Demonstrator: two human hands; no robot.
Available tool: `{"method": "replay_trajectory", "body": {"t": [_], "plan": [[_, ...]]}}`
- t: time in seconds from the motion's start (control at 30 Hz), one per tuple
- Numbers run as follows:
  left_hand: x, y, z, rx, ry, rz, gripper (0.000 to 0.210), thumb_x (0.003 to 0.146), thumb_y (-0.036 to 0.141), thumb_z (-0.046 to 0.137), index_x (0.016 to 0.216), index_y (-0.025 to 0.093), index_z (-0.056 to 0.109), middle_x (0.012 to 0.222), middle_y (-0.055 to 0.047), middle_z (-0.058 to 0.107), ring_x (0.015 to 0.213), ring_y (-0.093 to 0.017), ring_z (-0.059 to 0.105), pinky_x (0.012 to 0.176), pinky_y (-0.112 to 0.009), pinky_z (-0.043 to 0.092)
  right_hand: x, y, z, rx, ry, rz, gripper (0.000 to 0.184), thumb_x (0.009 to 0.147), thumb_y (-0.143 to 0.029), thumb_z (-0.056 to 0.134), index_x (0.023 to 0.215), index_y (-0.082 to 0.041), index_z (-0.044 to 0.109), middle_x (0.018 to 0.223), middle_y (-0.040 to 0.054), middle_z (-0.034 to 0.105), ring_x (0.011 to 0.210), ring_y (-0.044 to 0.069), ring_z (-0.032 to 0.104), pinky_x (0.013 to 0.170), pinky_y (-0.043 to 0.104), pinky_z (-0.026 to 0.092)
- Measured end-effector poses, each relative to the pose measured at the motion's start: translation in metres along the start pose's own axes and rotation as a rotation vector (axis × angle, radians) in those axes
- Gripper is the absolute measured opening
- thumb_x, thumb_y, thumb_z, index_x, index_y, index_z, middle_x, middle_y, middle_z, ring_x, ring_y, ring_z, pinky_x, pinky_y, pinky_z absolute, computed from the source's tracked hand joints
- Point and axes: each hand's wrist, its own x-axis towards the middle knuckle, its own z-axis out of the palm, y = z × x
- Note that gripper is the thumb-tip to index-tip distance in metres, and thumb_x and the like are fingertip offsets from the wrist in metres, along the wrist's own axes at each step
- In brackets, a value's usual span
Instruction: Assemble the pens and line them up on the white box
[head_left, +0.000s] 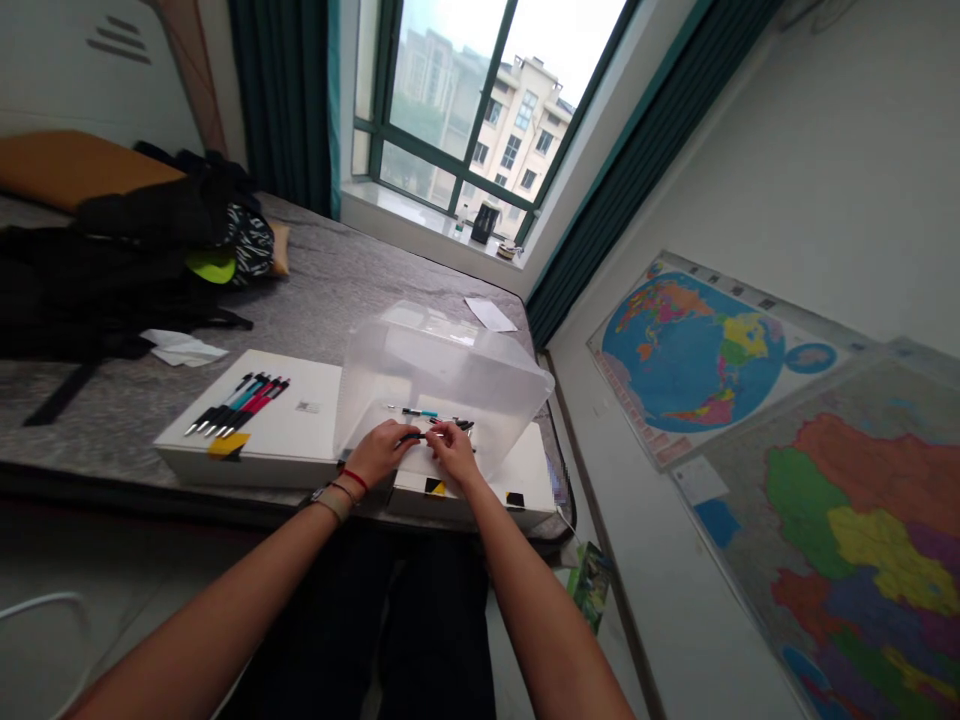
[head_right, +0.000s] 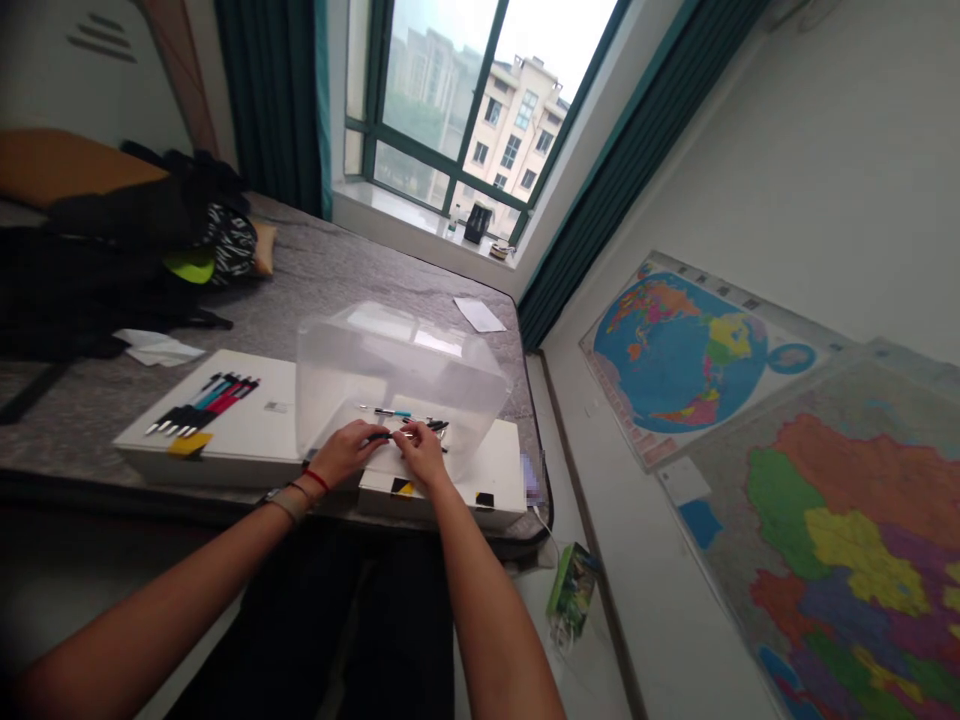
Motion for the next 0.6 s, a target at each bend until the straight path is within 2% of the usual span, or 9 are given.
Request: {"method": "replay_trajectory", "body": {"t": [0.1, 0.23, 0.37, 0.47, 0.53, 0.6], "plan": [[0.001, -0.001, -0.001, 0.017, -0.037, -0.054, 0.034, 0.091, 0.047, 0.053, 0.105, 0.023, 0.072, 0.096, -0.008, 0.070, 0.089, -0.024, 0.064, 0.084, -0.036, 0.049, 0.000, 0.001, -0.003, -0.012, 0.004, -0.017, 0.026, 0.085, -0.046, 0.061, 0.082, -0.020, 0.061, 0.068, -0.0015, 0.063, 0.062, 0.014, 0.058, 0.063, 0.024, 0.043], [0.003, -0.003, -0.002, 0.029, -0.067, -0.088, 0.035, 0.090, 0.049, 0.053, 0.105, 0.024, 0.074, 0.095, -0.008, 0.072, 0.086, -0.024, 0.066, 0.080, -0.035, 0.049, 0.000, -0.004, -0.005, -0.149, 0.052, -0.028, 0.034, 0.089, -0.047, 0.055, 0.070, -0.019, 0.059, 0.061, -0.0022, 0.058, 0.062, 0.014, 0.053, 0.063, 0.024, 0.038], [0.004, -0.003, 0.000, 0.025, -0.057, -0.110, 0.037, 0.087, 0.053, 0.056, 0.105, 0.025, 0.074, 0.097, -0.007, 0.073, 0.088, -0.025, 0.066, 0.081, -0.036, 0.049, -0.001, -0.007, -0.006, -0.180, 0.083, -0.022, 0.037, 0.089, -0.049, 0.057, 0.068, -0.019, 0.060, 0.061, -0.0026, 0.057, 0.063, 0.013, 0.051, 0.062, 0.023, 0.036], [0.008, 0.000, -0.001, -0.033, -0.031, -0.154, 0.038, 0.082, 0.056, 0.062, 0.102, 0.025, 0.074, 0.099, -0.006, 0.074, 0.091, -0.026, 0.067, 0.084, -0.037, 0.049, -0.002, -0.006, -0.008, -0.077, 0.078, 0.010, 0.037, 0.088, -0.053, 0.058, 0.073, -0.019, 0.063, 0.064, -0.0022, 0.060, 0.064, 0.013, 0.055, 0.063, 0.022, 0.038], [0.011, 0.002, -0.006, -0.125, -0.013, -0.227, 0.039, 0.078, 0.057, 0.067, 0.099, 0.024, 0.074, 0.099, -0.006, 0.075, 0.092, -0.026, 0.067, 0.085, -0.037, 0.050, -0.002, -0.004, -0.009, 0.052, 0.082, 0.056, 0.040, 0.089, -0.057, 0.055, 0.080, -0.019, 0.063, 0.065, -0.0018, 0.062, 0.060, 0.012, 0.057, 0.060, 0.021, 0.041], [0.016, 0.004, -0.014, -0.270, 0.032, -0.325, 0.044, 0.078, 0.056, 0.068, 0.105, 0.022, 0.071, 0.097, -0.006, 0.075, 0.086, -0.023, 0.068, 0.084, -0.036, 0.052, -0.001, -0.001, -0.010, 0.172, 0.079, 0.098, 0.047, 0.091, -0.061, 0.047, 0.080, -0.018, 0.061, 0.064, -0.0013, 0.062, 0.054, 0.011, 0.056, 0.055, 0.021, 0.042]]}}
